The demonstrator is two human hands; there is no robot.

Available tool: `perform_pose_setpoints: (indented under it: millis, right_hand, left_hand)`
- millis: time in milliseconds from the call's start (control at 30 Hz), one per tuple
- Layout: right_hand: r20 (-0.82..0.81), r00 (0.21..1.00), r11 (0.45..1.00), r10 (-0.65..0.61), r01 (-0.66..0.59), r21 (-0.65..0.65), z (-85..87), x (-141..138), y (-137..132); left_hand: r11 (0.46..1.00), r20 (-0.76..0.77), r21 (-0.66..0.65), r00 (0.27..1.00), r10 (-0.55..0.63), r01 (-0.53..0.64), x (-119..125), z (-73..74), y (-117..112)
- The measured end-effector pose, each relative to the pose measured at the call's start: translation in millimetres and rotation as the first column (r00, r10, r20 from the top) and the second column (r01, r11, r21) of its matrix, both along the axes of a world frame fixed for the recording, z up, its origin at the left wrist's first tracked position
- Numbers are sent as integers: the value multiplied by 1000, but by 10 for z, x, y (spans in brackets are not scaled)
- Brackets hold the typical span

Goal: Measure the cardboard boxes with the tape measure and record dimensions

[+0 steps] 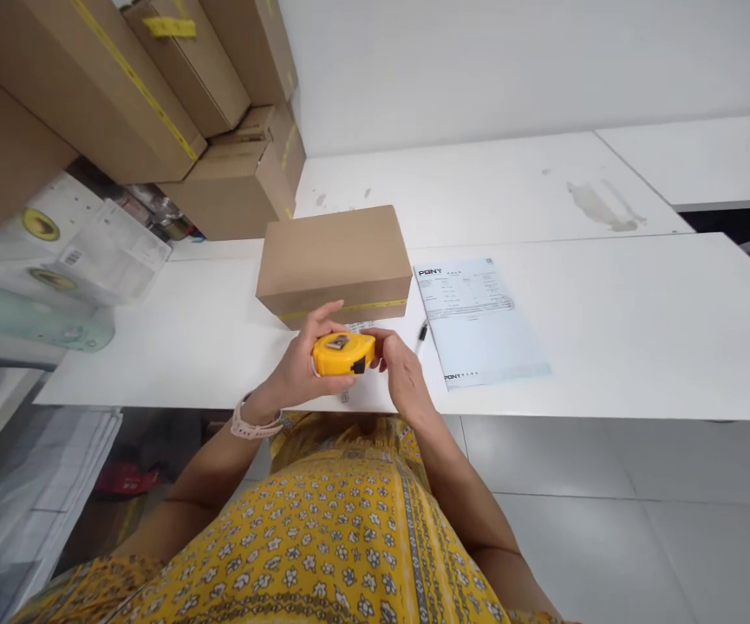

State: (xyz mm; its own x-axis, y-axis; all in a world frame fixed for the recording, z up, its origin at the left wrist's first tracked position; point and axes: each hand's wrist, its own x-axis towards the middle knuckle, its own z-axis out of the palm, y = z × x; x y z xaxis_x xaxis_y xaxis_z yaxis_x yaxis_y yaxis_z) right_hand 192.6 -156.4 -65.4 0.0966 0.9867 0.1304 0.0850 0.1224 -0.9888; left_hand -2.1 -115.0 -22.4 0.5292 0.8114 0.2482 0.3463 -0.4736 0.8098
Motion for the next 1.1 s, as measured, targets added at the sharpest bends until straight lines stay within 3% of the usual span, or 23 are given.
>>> perform_pose_setpoints:
  millis: [133,267,433,533,667,867,1100]
  right_hand:
    - [-69,995,995,77,-81,-53,85,-61,68]
    - [-154,986,997,57,-63,-36,180,135,214]
    - [-280,943,979,-177,198,47,382,700,818]
    - [-270,935,972,-232,234,-24,431,922,1283]
    - [-129,964,962,-234,211,-170,397,903,1729]
    - [28,977,940,-209,209,-269,260,708,2011]
    - [67,988,938,-142,156,-309,173,577,1985]
  left_hand:
    - [999,-39,-11,999,30,-30,-103,-9,-24]
    - [996,41,-57,997,69,-66,-394,94,97]
    - [943,188,-87,924,333,-323,-1023,384,619]
    - [881,199,-145,859,472,-451,-1417,492,1001]
    - [805,160,-295,804,573,-515,-1741,462,1360]
    - [785,99,-338,809,579,-520,-1783,361,1571]
    - [808,95,-359,843,530,-468,-1499,296,1685]
